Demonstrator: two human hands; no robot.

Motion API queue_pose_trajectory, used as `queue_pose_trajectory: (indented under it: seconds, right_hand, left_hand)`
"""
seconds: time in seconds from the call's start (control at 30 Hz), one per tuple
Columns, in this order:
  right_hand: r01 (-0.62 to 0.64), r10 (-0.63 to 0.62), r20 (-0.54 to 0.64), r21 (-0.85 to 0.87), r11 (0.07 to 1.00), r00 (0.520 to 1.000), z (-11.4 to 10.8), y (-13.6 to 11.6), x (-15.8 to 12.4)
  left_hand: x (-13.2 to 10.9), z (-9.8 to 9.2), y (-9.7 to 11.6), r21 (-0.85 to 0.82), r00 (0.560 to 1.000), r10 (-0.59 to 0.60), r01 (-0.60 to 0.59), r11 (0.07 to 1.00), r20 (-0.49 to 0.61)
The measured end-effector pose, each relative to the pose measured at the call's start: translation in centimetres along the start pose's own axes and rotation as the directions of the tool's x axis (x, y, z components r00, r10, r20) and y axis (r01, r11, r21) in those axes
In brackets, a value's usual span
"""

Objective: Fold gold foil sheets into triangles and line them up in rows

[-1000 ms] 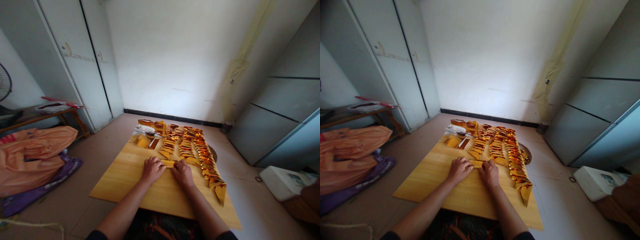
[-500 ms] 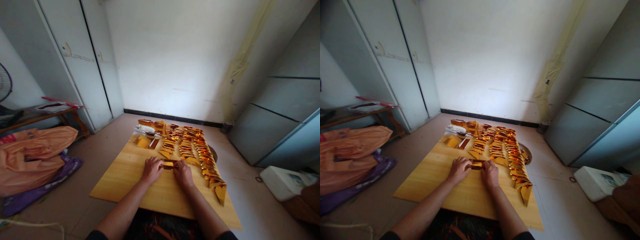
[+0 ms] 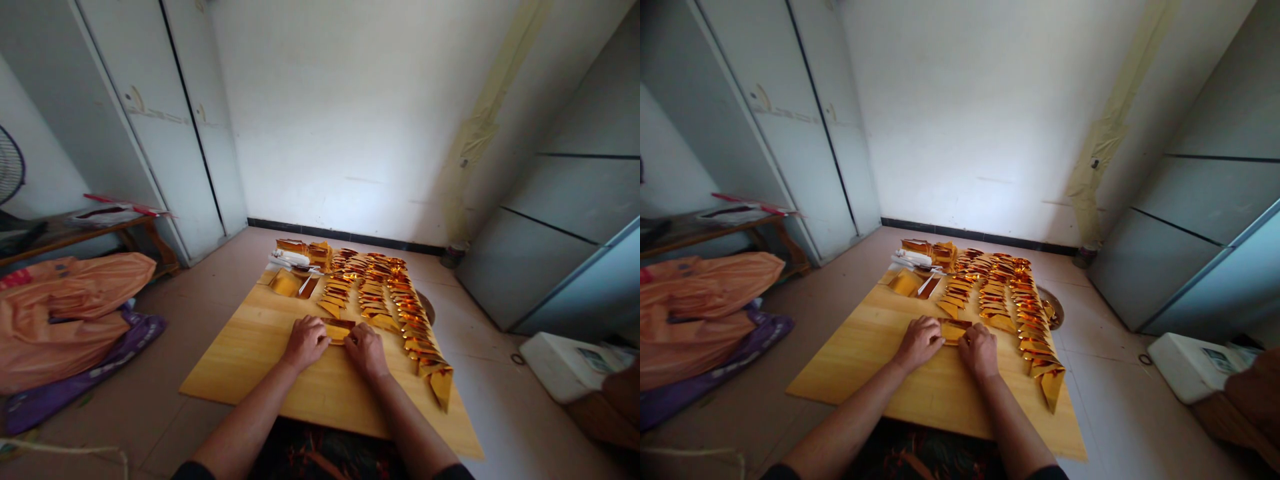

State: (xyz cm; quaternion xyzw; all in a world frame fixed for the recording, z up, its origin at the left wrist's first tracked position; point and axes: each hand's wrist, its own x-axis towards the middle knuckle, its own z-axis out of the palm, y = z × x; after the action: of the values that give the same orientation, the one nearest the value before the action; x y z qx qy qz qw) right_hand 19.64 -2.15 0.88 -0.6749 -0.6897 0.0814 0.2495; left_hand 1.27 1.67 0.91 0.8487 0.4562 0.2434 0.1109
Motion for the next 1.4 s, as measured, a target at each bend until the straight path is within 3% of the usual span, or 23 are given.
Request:
queue_pose_trajectory:
  seconds: [0.47, 0.8, 1.13, 1.4]
  right_hand:
    - [-0.079, 0.089, -0.110, 0.092, 0.993, 0.990, 1.2, 0.9, 0.2]
    - [0.000, 0.014, -0.148, 0.093, 0.996, 0.989, 1.3, 1.0, 0.1]
    - [-0.015, 0.016, -0.065, 0.009, 1.000, 0.998, 1.4, 1.0, 0.0]
    - [0.027, -0.026, 0.007, -0.019, 0.999, 1.000, 0.3, 0.4, -0.3]
  left_hand:
    - [0.1, 0.3, -0.3, -0.047, 0.997, -0.067, 0.065, 0.997, -0.038]
    - [0.0, 0.9, -0.7, -0.073, 0.994, -0.050, 0.043, 0.996, -0.098]
    - [0.1, 0.7, -0.6, -0.046, 0.995, -0.043, 0.039, 0.998, -0.085]
    - [0.1, 1.1, -0.9, -0.052, 0.995, -0.032, 0.027, 0.998, -0.093]
